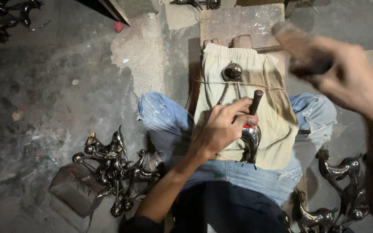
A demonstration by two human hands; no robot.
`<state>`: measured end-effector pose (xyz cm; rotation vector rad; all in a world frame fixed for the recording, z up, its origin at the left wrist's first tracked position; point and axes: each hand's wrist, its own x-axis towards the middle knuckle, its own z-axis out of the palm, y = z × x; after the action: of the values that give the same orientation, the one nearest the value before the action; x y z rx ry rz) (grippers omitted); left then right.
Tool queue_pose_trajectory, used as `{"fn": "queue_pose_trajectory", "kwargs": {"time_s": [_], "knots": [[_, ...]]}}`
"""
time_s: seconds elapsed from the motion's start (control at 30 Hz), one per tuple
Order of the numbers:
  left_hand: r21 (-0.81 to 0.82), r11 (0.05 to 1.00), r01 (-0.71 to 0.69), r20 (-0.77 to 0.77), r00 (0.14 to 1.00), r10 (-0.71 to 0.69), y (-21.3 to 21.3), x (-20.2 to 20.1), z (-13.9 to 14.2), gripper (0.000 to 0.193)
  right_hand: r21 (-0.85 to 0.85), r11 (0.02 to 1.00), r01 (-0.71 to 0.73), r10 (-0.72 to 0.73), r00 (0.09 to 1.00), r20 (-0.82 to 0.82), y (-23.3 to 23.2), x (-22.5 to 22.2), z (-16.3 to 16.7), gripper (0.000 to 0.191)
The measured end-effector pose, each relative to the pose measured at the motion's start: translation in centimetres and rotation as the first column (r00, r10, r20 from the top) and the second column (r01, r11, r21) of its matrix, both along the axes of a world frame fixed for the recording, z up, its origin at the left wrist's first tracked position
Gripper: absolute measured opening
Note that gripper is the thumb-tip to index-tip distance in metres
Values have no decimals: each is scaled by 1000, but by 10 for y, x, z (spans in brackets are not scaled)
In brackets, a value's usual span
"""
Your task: The person sits on the floor with a polished metal animal figurine laid on a cloth pad over a wooden board on their lap. They hold a small steel punch against the figurine's surface and strike it with a wooden mallet, repositioning the punch repeatedly to work different spots, steadying the figurine with the other hand.
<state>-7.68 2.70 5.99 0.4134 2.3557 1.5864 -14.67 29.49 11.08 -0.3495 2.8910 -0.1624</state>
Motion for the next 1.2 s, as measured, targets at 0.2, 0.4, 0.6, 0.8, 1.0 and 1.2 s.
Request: {"fn": "queue_pose_trajectory", "kwargs": {"time_s": [0.2, 0.4, 0.6, 0.8, 1.0, 1.2], "knots": [[82, 996, 31, -39, 999, -28, 0, -4, -2, 30, 173, 979, -106, 99, 994, 49, 19, -5, -8, 48], [127, 983, 134, 20, 990, -137, -1, -7, -8, 26, -394, 914, -96, 11, 977, -214, 17, 18, 5, 49], [280, 940, 196, -96, 980, -175, 3, -12, -19, 23, -428, 898, 108, -192, 969, -158, 18, 43, -7, 46], [147, 952, 267, -137, 959, -248, 3, -19, -25, 27, -227, 974, 19, -29, 999, -41, 31, 49, -6, 43], [179, 879, 441, -288, 878, -382, 5, -30, -34, 38, -475, 868, 146, -237, 962, -138, 31, 74, -12, 43], [-100, 806, 583, -181, 786, -591, 19, -47, -28, 41, -436, 898, 60, -195, 943, -271, 29, 111, -36, 39]]}}
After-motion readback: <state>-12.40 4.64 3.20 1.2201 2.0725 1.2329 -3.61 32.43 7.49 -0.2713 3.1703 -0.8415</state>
